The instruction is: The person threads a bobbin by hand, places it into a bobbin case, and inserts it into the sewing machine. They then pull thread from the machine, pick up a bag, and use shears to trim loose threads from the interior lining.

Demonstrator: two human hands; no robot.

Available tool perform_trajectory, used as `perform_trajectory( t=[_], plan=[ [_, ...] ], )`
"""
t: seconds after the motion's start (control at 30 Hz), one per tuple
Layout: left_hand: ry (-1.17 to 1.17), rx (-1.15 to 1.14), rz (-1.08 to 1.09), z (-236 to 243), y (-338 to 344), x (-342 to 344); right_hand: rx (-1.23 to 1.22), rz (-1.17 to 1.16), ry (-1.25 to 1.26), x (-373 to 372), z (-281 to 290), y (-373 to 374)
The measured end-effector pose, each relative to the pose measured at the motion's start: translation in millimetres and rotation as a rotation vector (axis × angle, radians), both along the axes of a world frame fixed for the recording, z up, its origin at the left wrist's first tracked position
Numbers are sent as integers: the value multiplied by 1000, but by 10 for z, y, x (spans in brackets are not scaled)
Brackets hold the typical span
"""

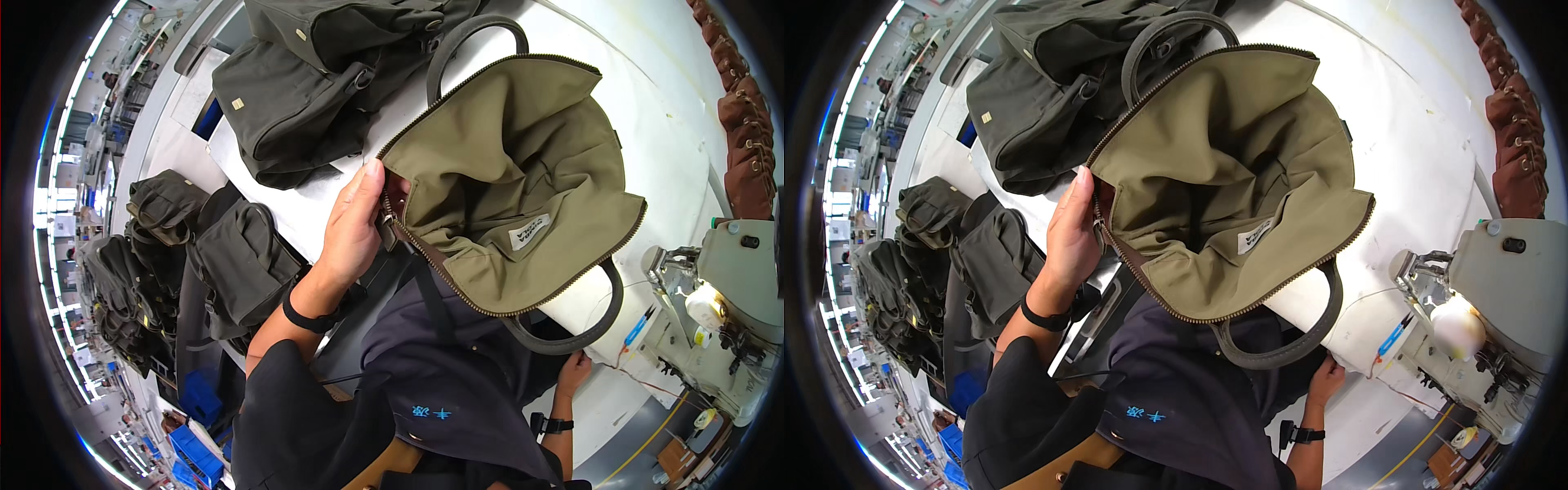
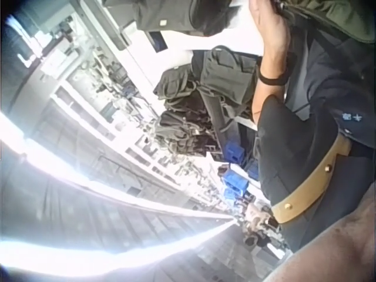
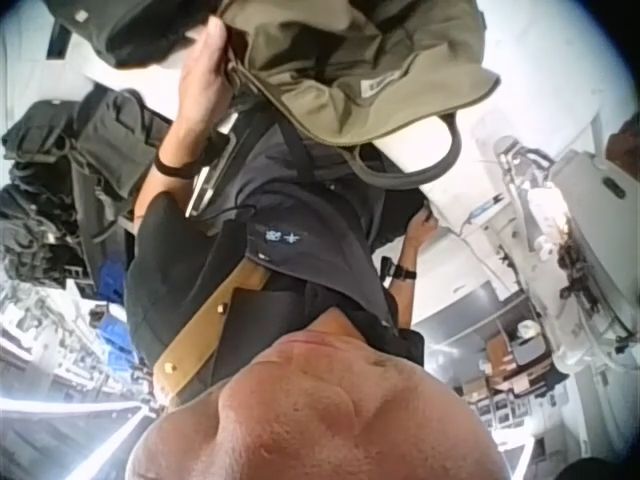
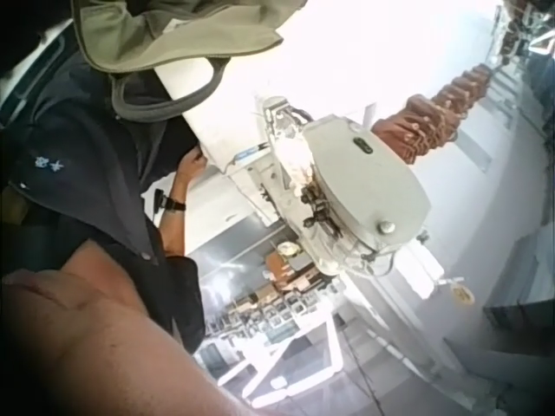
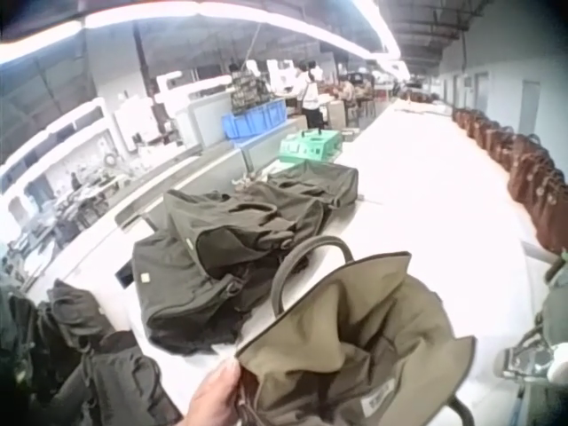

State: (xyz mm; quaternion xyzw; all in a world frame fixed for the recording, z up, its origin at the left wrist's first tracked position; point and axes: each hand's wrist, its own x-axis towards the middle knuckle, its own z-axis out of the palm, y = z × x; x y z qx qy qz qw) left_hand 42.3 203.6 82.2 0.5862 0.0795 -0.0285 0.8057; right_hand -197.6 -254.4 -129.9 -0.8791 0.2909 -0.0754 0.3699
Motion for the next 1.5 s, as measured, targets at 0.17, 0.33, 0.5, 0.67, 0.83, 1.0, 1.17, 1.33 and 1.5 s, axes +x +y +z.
perform_trajectory(
  t=[0.17, 0.33, 0.5, 0.67, 0.83, 1.0, 1.17, 1.33, 1.5],
  plan=[
    [6, -8, 31, -1, -11, -13, -63, -63, 102, 0, -47, -27],
    [-39, 43, 46, -79, 21, -16, -122, -41, 66, -65, -105, -61],
    [-35, 4, 40, -87, 53, -9, -94, -38, 45, -99, -138, -78],
    [-129, 11, 50, 25, 2, -2, -69, -64, 55, -77, -90, -42],
    [-134, 68, 130, 132, -102, 27, -84, -43, 40, -69, -73, -26],
    [-53, -40, 140, 173, -122, 42, -74, -36, -66, -149, -138, -70],
    [194, -522, 42, 145, -11, 61, -310, -85, 129, -131, -152, -58],
    [-3, -142, 14, 197, 18, 41, -91, 4, -61, -79, -130, -60],
    [-136, 62, -17, 183, 17, -45, -147, -20, 9, -154, -203, -120]
  ],
)
